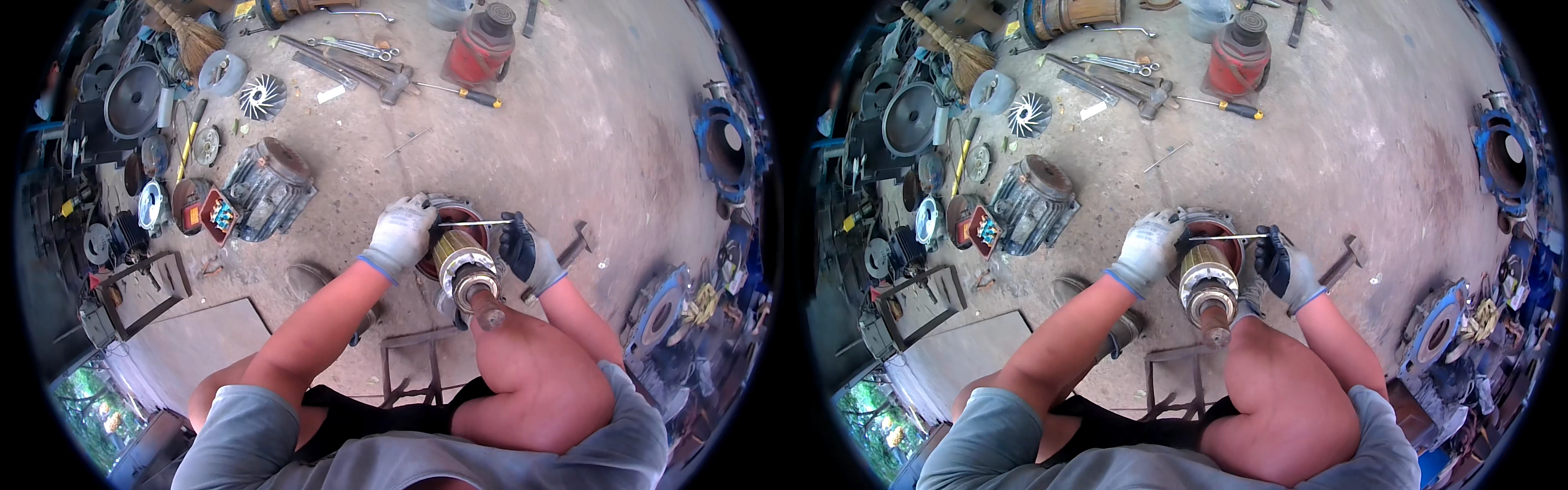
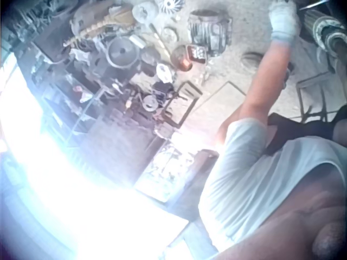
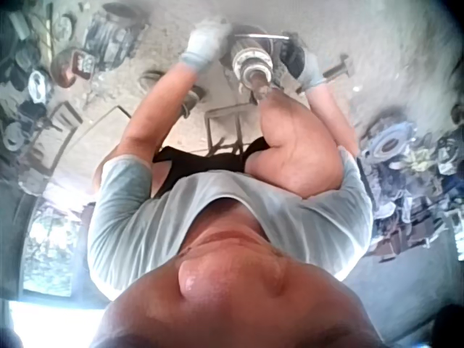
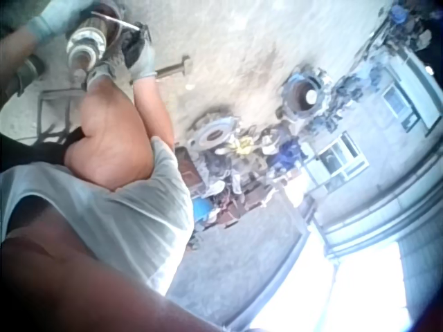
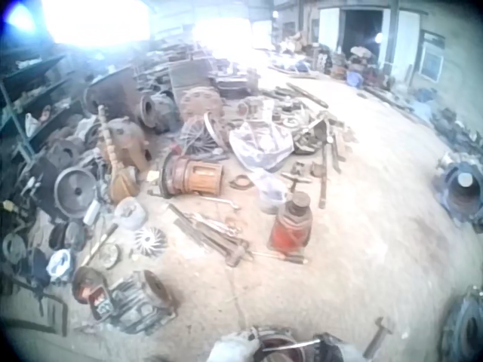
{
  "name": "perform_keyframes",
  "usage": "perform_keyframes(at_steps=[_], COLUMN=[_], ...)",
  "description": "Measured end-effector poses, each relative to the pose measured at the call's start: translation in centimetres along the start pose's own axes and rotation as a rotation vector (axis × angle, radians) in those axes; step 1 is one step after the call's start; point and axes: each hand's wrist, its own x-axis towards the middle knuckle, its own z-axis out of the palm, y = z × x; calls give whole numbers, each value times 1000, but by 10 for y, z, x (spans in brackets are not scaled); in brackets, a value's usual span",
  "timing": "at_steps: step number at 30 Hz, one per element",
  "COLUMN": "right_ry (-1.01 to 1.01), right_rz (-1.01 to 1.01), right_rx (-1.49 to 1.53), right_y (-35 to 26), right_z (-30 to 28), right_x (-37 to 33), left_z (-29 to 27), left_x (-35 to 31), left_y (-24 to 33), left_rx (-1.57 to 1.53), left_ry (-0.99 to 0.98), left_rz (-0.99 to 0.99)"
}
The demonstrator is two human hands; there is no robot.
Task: The person sits on a low stool in a cluttered workshop and works on a motor rotor assembly. They use a screwdriver to pry and adjust internal components, then wipe the rotor with a cloth while rotating it by hand.
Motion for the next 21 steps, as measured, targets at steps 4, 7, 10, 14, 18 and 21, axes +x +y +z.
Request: perform_keyframes(at_steps=[4, 7, 10, 14, 18, 21], right_ry=[135, 322, 386, 293, 73, -386], right_rz=[-121, -216, -302, -455, -508, -651], right_rx=[-133, -343, -419, -607, -1252, -1964], right_y=[8, 11, 22, 3, -47, -46], right_z=[13, 30, 41, 23, 115, 222], right_x=[3, 6, 22, 72, 140, 153], left_z=[-11, 5, 75, 84, 59, 70], left_x=[-5, -15, -20, -15, -12, -18], left_y=[0, -1, -12, -5, 9, -1], left_rx=[-263, -412, -707, -697, -892, -730], left_ry=[142, 373, 349, 435, 352, 397], left_rz=[32, -71, -191, -189, -271, -256])
